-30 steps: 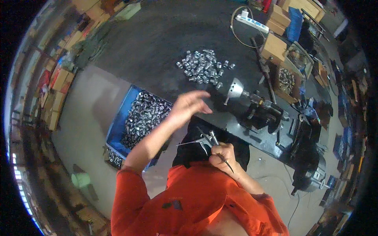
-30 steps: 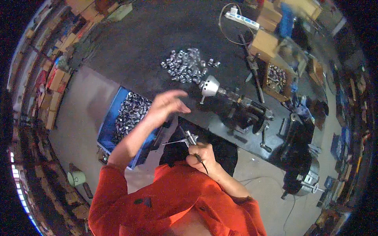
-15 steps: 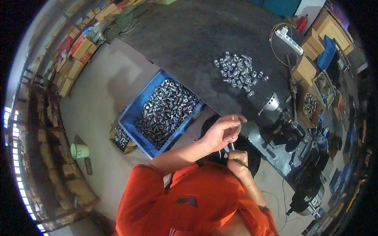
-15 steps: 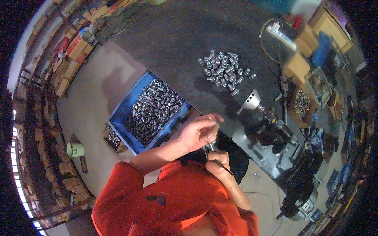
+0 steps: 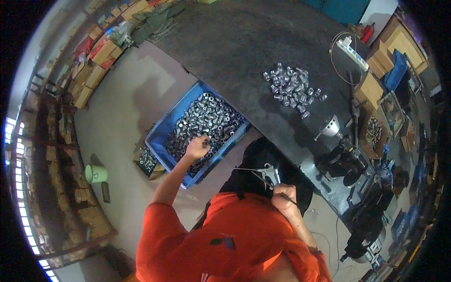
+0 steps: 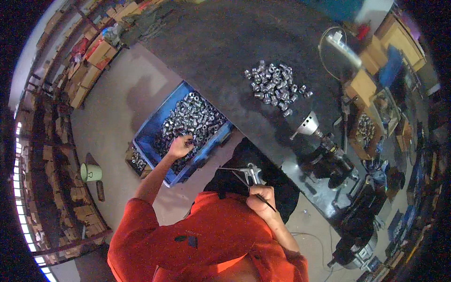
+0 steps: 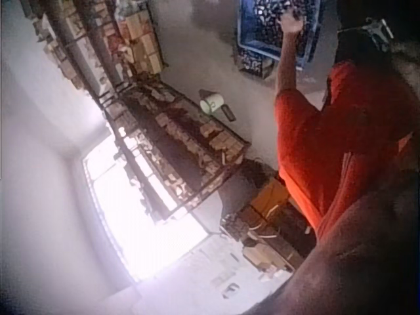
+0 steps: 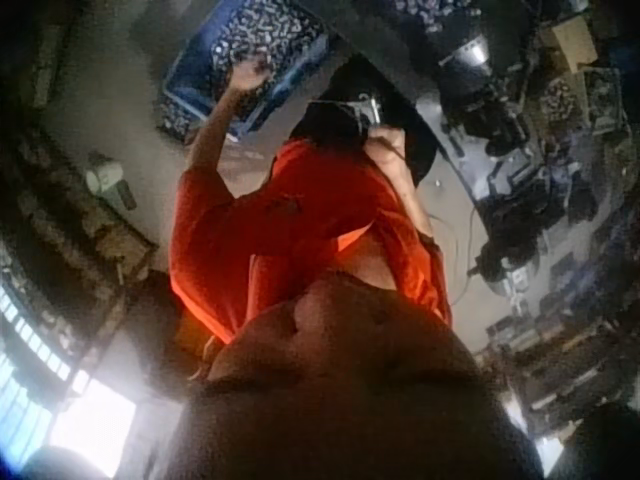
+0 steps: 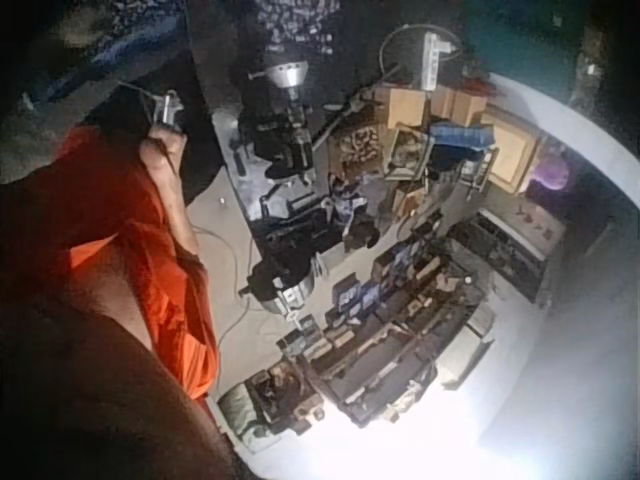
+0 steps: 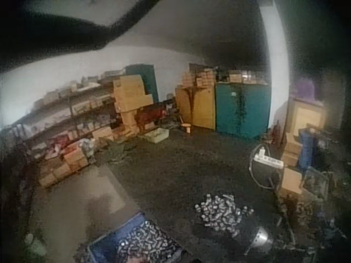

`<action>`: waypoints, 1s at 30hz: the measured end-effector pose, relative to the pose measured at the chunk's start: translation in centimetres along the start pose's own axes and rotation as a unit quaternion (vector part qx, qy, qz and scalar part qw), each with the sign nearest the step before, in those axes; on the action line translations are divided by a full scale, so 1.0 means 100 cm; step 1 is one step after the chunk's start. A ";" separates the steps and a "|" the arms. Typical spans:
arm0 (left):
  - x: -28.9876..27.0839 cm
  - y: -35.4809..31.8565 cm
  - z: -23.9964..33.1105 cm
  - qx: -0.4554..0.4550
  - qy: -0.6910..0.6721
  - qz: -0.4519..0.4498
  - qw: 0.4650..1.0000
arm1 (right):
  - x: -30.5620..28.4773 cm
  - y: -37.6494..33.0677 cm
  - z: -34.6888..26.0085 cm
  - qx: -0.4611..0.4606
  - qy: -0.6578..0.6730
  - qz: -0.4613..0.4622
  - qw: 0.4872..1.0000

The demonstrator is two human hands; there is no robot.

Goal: The person repeatedly picks small metal parts from a blue bin, holds each part with a spray gun in the other hand, and applies a quick spray coat. After spraying, the person places the part on the table to form a growing pile. The process continues with one part at a time throughout the clip.

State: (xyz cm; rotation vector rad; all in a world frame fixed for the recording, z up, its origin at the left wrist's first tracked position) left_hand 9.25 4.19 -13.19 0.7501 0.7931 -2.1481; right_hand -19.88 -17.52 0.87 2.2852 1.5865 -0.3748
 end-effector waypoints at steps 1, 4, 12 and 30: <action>0.004 -0.002 -0.001 0.004 0.019 -0.009 1.000 | 0.001 0.000 0.000 0.002 0.008 -0.013 1.000; 0.017 0.001 -0.003 0.016 0.075 -0.015 0.997 | 0.000 0.002 -0.007 0.011 0.013 -0.019 1.000; 0.025 0.008 0.000 0.057 0.127 -0.026 0.990 | -0.002 -0.003 -0.005 0.017 -0.005 -0.015 1.000; -0.022 -0.031 0.112 -0.022 -0.482 -0.064 0.873 | -0.001 0.005 -0.030 -0.028 -0.020 -0.072 0.997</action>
Point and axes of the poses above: each hand's wrist, its own y-axis towards the middle knuckle, its own x-axis out of the palm, z = x × y, the point moved 7 cm from there along y, towards the middle knuckle, and after that the axes turned 9 degrees about -y, right-handed, at the moved point
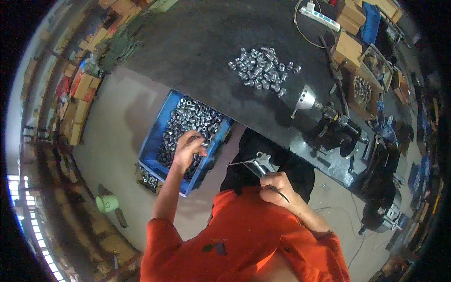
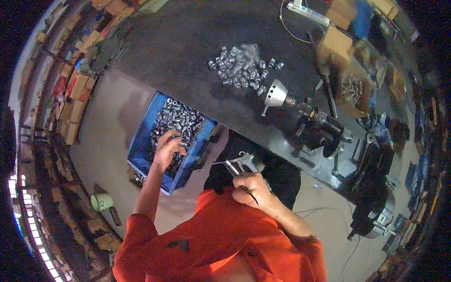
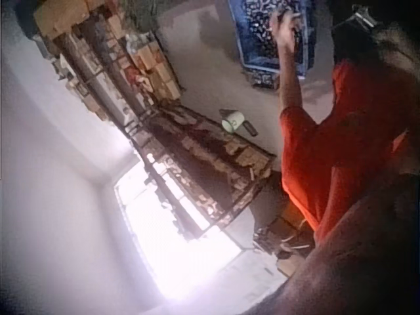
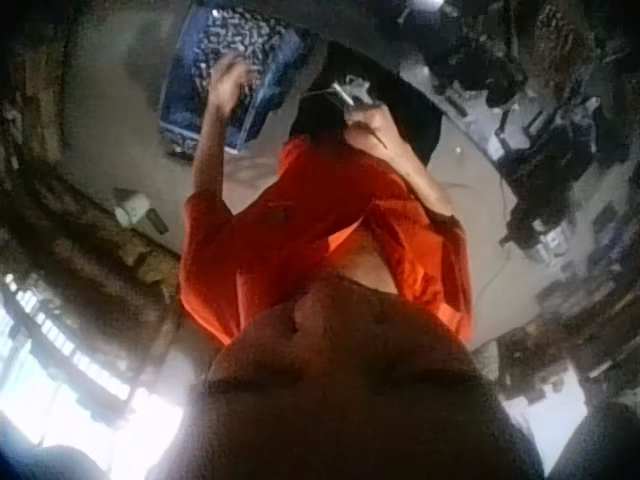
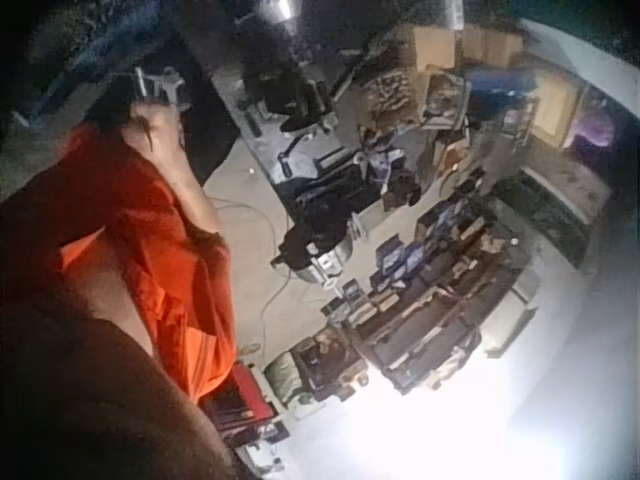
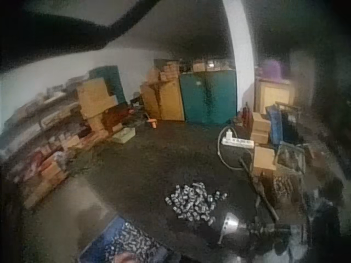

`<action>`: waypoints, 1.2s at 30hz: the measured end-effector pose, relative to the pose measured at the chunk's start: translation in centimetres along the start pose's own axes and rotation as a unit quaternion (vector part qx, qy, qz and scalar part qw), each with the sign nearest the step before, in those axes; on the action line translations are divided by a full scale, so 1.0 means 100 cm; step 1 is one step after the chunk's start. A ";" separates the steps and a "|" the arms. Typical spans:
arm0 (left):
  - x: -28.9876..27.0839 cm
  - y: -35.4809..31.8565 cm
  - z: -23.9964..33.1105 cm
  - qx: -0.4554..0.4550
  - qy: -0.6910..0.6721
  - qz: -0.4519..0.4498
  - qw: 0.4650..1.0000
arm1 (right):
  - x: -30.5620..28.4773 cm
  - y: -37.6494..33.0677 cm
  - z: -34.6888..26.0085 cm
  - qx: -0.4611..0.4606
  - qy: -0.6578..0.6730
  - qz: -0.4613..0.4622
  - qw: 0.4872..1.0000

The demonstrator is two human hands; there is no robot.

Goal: The person repeatedly picks small metal parts from a blue bin, holds each part with a spray gun in the other hand, and applies a quick spray coat. After spraying, the person places the part on the table to form a growing pile. The process continues with one part at a time throughout the clip.

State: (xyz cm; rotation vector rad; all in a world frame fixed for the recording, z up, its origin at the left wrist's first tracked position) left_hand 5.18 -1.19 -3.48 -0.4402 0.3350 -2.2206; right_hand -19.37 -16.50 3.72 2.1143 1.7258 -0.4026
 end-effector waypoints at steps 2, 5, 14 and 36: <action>0.058 -0.021 0.027 -0.001 -0.150 -0.089 0.985 | -0.002 0.007 -0.010 -0.029 -0.007 0.014 0.999; 0.099 -0.030 0.017 -0.064 -0.166 -0.215 0.960 | -0.001 0.009 -0.018 -0.026 0.013 -0.010 1.000; 0.128 -0.046 -0.018 -0.155 -0.194 -0.200 0.948 | -0.003 0.006 -0.019 -0.048 0.012 0.005 0.999; 0.148 -0.052 0.006 -0.061 -0.005 -0.281 0.958 | -0.001 0.007 -0.009 -0.034 0.026 0.004 0.999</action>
Point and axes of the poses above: each hand's wrist, its own y-axis towards the middle knuckle, its own x-axis out of the palm, z = x × y, the point moved 7 cm from there along y, towards the middle knuckle, and after that the axes turned 9 degrees about -y, right-handed, at the moved point
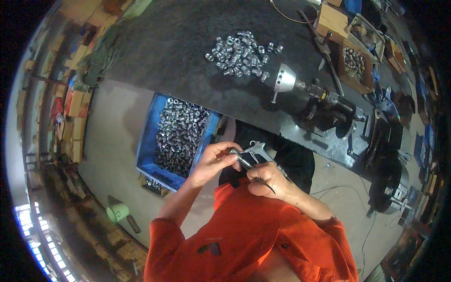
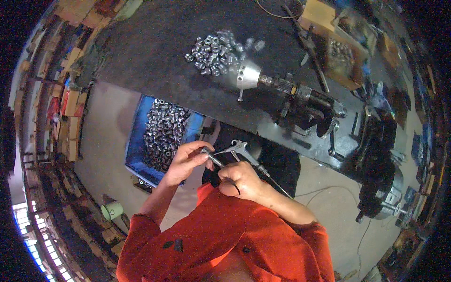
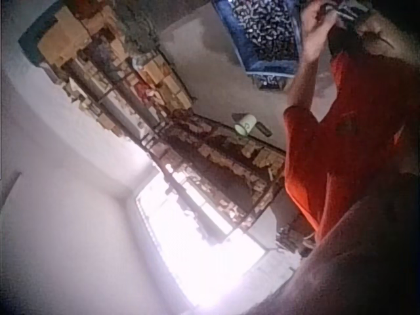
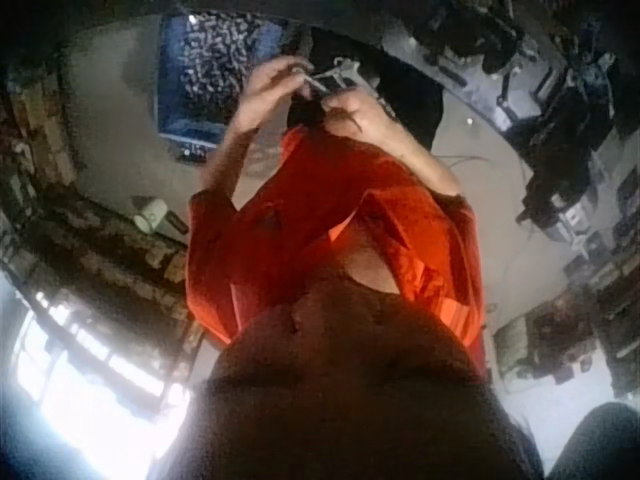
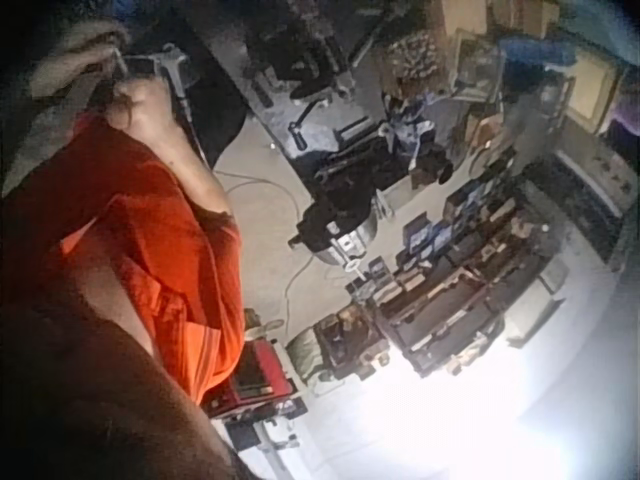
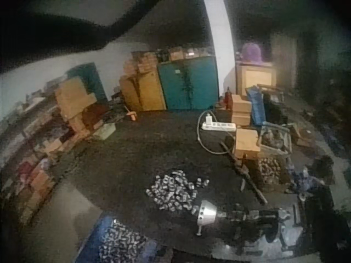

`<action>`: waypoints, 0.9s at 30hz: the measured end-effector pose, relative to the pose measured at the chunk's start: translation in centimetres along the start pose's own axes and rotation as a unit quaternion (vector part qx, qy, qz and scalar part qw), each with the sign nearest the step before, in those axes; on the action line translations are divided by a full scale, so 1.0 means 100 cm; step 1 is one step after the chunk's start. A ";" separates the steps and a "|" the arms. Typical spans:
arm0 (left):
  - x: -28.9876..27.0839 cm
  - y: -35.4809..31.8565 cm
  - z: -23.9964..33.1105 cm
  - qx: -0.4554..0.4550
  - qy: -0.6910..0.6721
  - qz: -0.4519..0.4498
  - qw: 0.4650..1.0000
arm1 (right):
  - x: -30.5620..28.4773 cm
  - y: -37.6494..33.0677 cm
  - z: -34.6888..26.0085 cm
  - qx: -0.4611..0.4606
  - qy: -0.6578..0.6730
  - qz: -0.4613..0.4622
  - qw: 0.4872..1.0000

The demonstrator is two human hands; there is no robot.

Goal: The person repeatedly picks small metal parts from a blue bin, holds each part with a spray gun in the other hand, and applies a quick spray coat. After spraying, the person places the part on the table to form a growing pile. The process continues with one part at a time throughout the clip.

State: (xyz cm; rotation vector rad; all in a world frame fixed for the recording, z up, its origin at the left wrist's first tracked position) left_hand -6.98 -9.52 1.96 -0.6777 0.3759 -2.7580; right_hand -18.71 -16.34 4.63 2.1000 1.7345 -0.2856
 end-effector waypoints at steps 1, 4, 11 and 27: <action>0.000 0.001 0.000 -0.005 -0.003 0.003 1.000 | -0.002 0.000 0.000 0.002 -0.002 0.002 1.000; -0.015 0.005 0.012 0.032 0.074 0.069 0.994 | -0.008 -0.004 -0.002 0.001 -0.008 0.010 1.000; -0.028 0.000 0.041 0.210 0.461 0.200 0.839 | -0.039 -0.016 -0.033 -0.126 -0.002 0.143 0.982; 0.010 0.001 0.028 0.290 0.587 0.130 0.744 | -0.007 0.013 -0.020 -0.046 -0.109 0.029 0.993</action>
Point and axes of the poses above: each hand's wrist, its own y-axis towards the middle knuckle, its own x-axis out of the palm, z = x × y, the point moved 7 cm from there along y, towards the middle knuckle, and after that the axes turned 9 degrees about -y, right-handed, at the moved point
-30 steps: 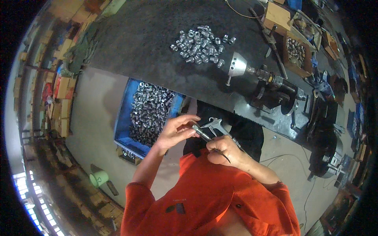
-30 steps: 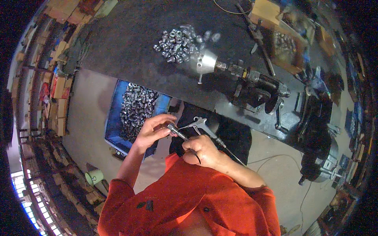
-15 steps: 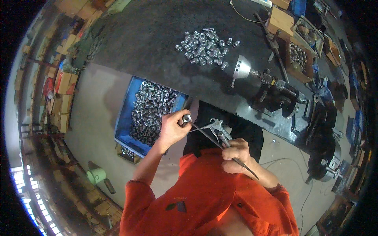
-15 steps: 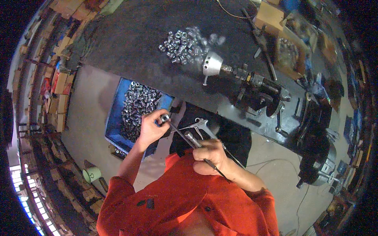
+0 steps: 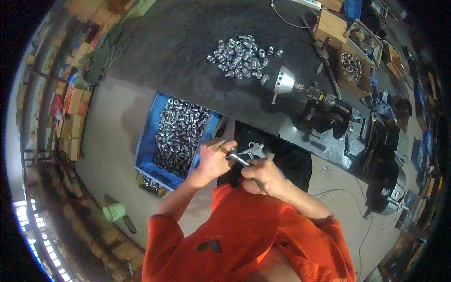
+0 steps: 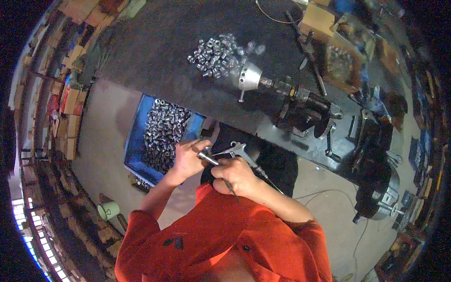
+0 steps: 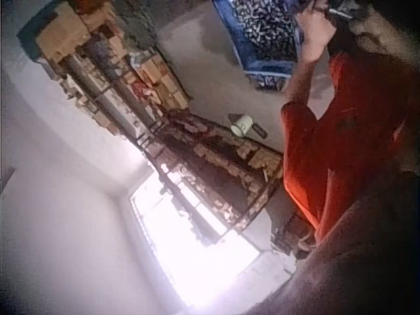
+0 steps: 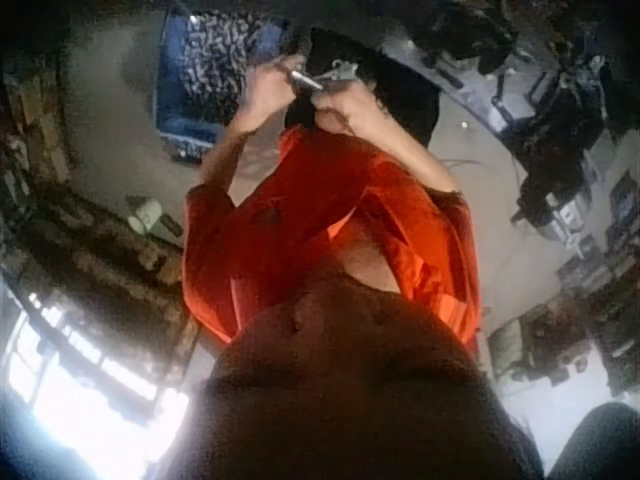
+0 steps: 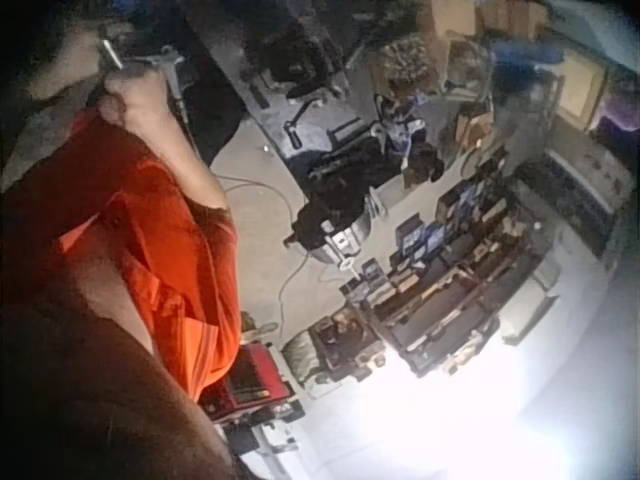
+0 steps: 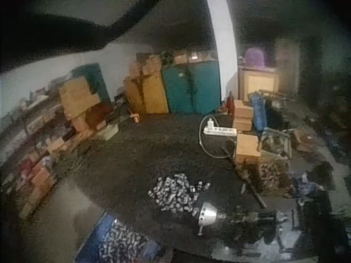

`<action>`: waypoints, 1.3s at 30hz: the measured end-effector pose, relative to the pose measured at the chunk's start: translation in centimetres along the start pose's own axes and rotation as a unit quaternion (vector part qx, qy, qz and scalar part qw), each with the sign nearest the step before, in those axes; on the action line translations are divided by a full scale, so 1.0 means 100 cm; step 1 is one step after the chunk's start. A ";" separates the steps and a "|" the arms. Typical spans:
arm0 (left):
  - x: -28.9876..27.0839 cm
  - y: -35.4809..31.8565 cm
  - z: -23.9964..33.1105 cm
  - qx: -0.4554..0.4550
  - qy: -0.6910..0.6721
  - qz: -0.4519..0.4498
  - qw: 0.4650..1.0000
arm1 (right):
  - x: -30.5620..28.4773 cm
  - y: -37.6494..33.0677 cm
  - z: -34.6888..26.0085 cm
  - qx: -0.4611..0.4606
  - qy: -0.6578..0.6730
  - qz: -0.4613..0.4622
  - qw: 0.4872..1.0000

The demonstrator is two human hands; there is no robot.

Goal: The person repeatedly picks small metal parts from a blue bin, holds each part with a spray gun in the other hand, and applies a quick spray coat. After spraying, the person places the part on the table to form a growing pile. The process continues with one part at a time throughout the clip.

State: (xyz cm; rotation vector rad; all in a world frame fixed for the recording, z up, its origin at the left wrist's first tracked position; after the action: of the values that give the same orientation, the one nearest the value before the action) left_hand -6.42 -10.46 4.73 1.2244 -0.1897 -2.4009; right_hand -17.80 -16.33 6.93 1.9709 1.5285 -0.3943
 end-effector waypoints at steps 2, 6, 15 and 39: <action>0.005 0.005 0.004 -0.015 -0.027 -0.005 1.000 | 0.006 0.006 0.004 -0.037 -0.087 0.048 0.994; -0.005 0.013 -0.021 -0.129 -0.054 -0.009 0.990 | -0.011 -0.012 -0.009 -0.105 -0.104 0.093 0.985; 0.002 -0.003 -0.063 -0.286 -0.280 -0.034 0.916 | -0.024 -0.024 -0.020 -0.114 -0.020 0.127 0.985; 0.000 0.055 -0.047 -0.094 0.044 -0.035 0.994 | -0.042 -0.047 0.015 0.018 0.082 0.214 0.973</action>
State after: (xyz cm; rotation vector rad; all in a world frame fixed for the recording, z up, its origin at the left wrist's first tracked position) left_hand -0.90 -15.02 3.64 1.2645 0.1052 -2.3554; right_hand -23.30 -19.77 6.88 2.3355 1.1448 -0.0791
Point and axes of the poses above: each hand's wrist, its own y-axis towards the middle knuckle, its own x-axis out of the palm, z = x × y, the point moved 7 cm from there along y, towards the middle knuckle, and after that the axes turned 9 degrees about -y, right-handed, at the moved point
